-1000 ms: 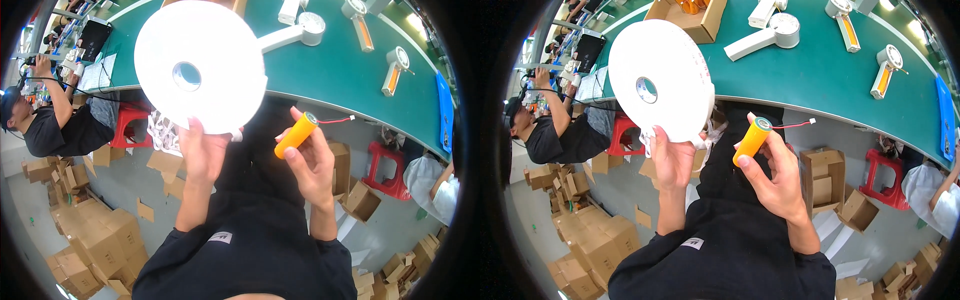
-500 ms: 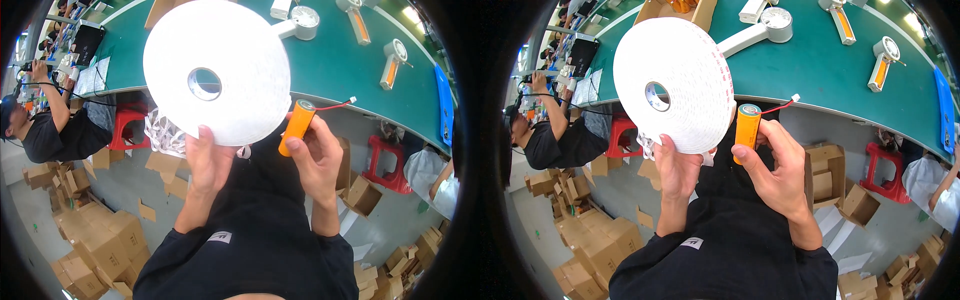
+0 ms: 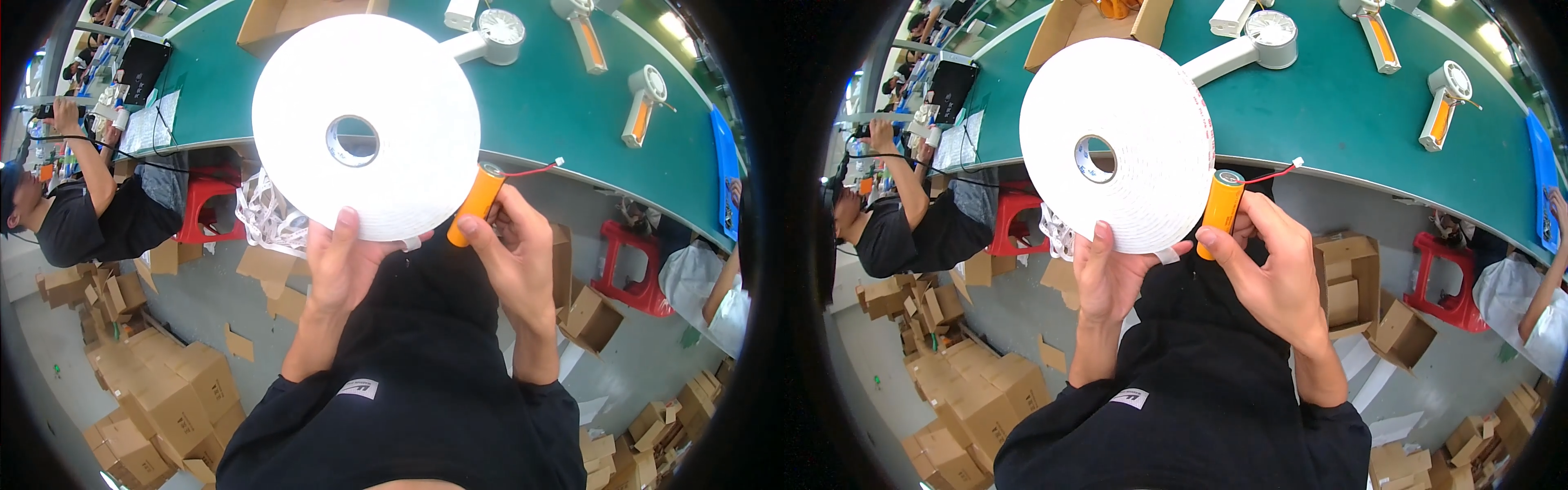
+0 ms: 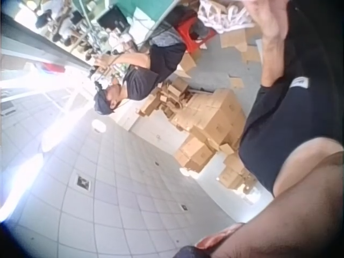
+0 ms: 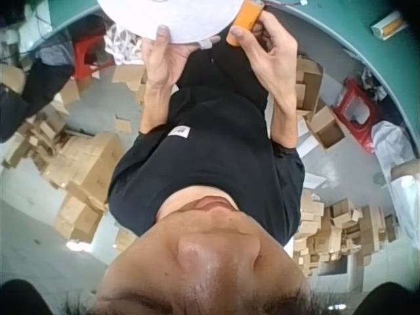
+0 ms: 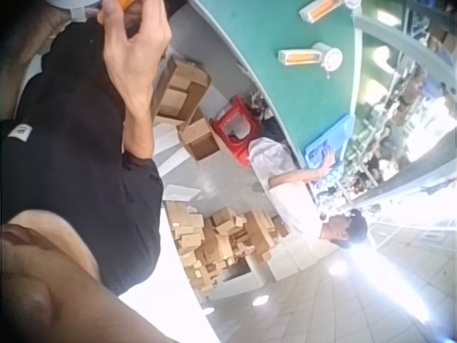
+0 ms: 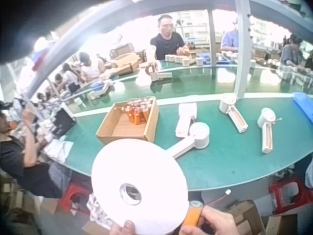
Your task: The person assembles handheld fans by applying double-sided adhesive tape to battery packs by hand, then inserting the battery packs into plastic fan housings.
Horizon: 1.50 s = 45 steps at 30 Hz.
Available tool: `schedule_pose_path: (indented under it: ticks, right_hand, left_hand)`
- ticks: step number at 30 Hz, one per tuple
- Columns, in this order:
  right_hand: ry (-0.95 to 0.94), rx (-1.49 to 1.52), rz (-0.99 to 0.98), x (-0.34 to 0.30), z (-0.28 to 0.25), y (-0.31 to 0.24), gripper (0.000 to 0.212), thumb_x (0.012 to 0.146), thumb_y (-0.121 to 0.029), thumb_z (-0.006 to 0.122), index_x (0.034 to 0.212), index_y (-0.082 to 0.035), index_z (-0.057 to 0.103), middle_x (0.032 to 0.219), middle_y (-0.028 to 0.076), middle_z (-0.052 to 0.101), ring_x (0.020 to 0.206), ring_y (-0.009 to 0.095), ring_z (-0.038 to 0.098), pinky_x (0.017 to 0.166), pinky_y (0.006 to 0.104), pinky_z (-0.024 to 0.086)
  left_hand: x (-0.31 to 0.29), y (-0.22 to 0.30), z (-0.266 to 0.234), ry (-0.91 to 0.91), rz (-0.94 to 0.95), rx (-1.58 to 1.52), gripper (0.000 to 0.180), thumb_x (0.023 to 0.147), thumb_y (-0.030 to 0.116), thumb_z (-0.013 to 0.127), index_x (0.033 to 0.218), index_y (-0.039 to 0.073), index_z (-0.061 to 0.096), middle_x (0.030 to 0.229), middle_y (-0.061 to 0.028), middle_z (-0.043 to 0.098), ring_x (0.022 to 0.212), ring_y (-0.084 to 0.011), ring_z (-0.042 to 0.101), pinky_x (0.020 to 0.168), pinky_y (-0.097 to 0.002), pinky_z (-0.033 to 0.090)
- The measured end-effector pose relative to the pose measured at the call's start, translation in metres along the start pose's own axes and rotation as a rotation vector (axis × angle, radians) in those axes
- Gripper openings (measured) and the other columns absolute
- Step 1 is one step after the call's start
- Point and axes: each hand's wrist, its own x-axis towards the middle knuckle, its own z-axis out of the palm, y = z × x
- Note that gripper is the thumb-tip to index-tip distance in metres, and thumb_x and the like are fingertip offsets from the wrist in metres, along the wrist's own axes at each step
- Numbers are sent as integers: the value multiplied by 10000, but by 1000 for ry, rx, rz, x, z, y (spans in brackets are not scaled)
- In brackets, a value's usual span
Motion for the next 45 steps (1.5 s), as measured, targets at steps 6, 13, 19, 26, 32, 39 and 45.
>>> schedule_pose_path:
  ticks: [6, 13, 19, 26, 32, 39, 45]
  right_hand:
    - [-81, 28, 72, 4, -8, 1, 215, 859, -91, 732, 941, 54, 596, 773, 67, 637, 676, 95, 582, 636, 238, 480]
    - [-123, -59, -15, 12, -22, 3, 251, 875, -137, 731, 922, 49, 568, 739, 66, 598, 671, 95, 560, 631, 238, 475]
    - [-209, -69, 60, 21, -34, -5, 253, 885, -130, 720, 967, 40, 552, 755, 49, 556, 666, 85, 483, 602, 231, 423]
    - [-171, -19, 72, 27, -34, -1, 291, 898, -136, 708, 1061, 52, 557, 823, 49, 600, 716, 75, 517, 660, 233, 446]
    - [91, 106, -27, 21, -11, 9, 320, 915, -163, 694, 1103, 61, 564, 869, 58, 637, 748, 75, 564, 687, 211, 464]
    - [169, 65, -13, 14, -5, 7, 356, 931, -188, 680, 1148, 59, 544, 924, 64, 642, 809, 85, 593, 734, 213, 486]
    - [487, 552, -223, 7, 31, 22, 387, 877, -108, 736, 1141, 5, 476, 1046, 84, 625, 933, 119, 606, 847, 257, 488]
  left_hand:
    - [-1, -11, -7, 16, 21, -53, 539, 1003, 270, 516, 1415, 16, 280, 1299, -213, 534, 1122, -340, 612, 799, -454, 593]
    - [-2, -19, -15, -8, 32, -80, 470, 1009, 300, 510, 1373, 44, 357, 1262, -164, 573, 1044, -243, 623, 693, -367, 545]
    - [-7, -12, -14, 51, -45, -10, 464, 960, 170, 607, 1335, 12, 384, 1206, -153, 574, 1036, -218, 609, 788, -336, 533]
    - [-7, -16, -13, 169, -37, 69, 680, 830, 45, 738, 1394, -6, 360, 1295, -132, 525, 1185, -223, 537, 1007, -362, 450]
    - [-3, -23, -9, 184, -56, 69, 727, 820, 49, 751, 1415, -12, 338, 1360, -130, 474, 1256, -241, 477, 1081, -386, 377]
    - [-5, -29, 1, 167, -57, 40, 716, 842, 138, 748, 1423, 49, 340, 1349, -88, 482, 1221, -206, 495, 989, -353, 418]
    - [-9, -39, 20, 163, -109, -129, 650, 837, 290, 773, 1356, 108, 428, 1217, -27, 553, 1048, -117, 551, 796, -274, 467]
